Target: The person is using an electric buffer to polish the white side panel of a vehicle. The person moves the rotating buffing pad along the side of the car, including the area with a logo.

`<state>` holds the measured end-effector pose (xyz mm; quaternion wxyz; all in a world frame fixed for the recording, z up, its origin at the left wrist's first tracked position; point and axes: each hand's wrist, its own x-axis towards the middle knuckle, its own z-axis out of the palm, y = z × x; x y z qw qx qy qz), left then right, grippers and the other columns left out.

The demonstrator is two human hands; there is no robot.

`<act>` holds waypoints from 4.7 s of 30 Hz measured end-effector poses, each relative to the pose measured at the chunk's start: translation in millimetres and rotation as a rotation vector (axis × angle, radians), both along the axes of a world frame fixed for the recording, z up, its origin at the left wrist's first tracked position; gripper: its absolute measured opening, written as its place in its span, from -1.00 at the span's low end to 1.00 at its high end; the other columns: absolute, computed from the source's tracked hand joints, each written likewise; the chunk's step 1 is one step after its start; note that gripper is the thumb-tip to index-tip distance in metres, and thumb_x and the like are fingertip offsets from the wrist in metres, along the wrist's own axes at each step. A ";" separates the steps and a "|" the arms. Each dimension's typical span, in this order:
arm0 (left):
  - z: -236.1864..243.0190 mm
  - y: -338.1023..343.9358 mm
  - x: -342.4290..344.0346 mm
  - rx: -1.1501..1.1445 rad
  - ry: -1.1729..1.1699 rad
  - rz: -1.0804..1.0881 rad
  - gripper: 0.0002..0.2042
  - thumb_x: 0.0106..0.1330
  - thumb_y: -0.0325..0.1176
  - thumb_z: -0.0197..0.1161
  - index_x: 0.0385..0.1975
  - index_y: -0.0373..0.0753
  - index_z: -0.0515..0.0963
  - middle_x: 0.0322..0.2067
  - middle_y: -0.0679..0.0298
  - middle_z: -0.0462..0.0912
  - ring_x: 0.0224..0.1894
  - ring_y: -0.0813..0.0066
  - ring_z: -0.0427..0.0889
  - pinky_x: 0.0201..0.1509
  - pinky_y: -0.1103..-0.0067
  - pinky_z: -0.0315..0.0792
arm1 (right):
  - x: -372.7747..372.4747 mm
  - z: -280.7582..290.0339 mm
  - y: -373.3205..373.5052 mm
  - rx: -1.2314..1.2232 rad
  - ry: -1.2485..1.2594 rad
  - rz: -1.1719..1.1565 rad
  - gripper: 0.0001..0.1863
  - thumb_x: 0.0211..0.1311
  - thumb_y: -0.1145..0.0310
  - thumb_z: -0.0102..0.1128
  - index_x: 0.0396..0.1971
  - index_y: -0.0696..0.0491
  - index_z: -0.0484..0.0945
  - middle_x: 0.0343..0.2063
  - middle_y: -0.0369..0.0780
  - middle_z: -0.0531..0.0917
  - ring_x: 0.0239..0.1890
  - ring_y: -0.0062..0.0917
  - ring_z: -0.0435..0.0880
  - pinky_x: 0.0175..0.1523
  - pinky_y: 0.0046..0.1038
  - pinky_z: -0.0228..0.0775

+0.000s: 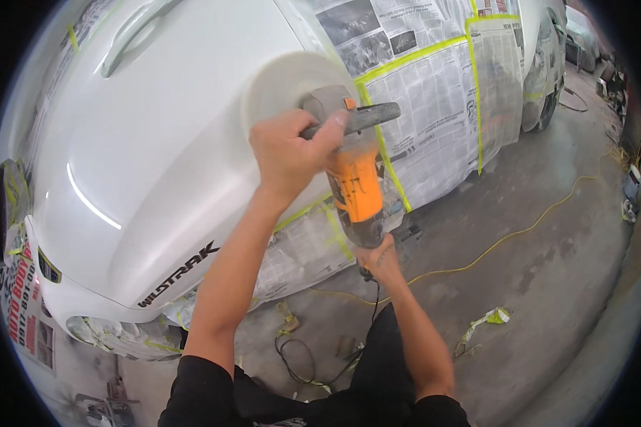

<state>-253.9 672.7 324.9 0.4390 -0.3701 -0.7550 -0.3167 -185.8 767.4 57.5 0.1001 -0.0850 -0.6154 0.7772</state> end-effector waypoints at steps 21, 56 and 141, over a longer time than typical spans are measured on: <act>-84.3 -118.1 65.3 0.325 -0.141 0.120 -0.62 0.26 -0.36 0.20 -0.74 -0.26 0.21 -0.75 0.39 0.16 -0.64 0.63 0.09 -0.57 0.50 -0.04 | 74.0 7.6 0.6 0.522 -0.024 0.214 -0.65 -0.10 0.40 0.43 -0.29 0.27 0.63 -0.35 0.01 0.75 -0.28 -0.22 0.77 -0.12 -0.32 0.53; -166.6 -389.4 155.4 1.140 0.070 0.405 -0.63 0.50 -0.24 -0.04 -0.55 -0.32 0.42 -0.70 0.33 0.30 -0.63 0.53 0.31 -0.50 0.55 0.19 | 49.8 60.2 -200.1 0.838 0.243 0.567 -0.60 -0.09 0.30 0.40 -0.27 0.26 0.58 -0.40 0.12 0.68 -0.25 0.06 0.69 -0.14 -0.18 0.52; -180.8 -568.7 174.5 0.917 0.493 0.912 -0.80 0.35 -0.38 0.06 -0.47 -0.37 0.46 -0.60 0.21 0.45 -0.52 0.40 0.42 -0.33 0.48 0.38 | 18.4 35.2 -392.5 0.975 0.554 0.505 -0.59 -0.07 0.25 0.42 -0.27 0.23 0.60 -0.48 0.09 0.68 -0.36 0.07 0.69 -0.22 -0.14 0.51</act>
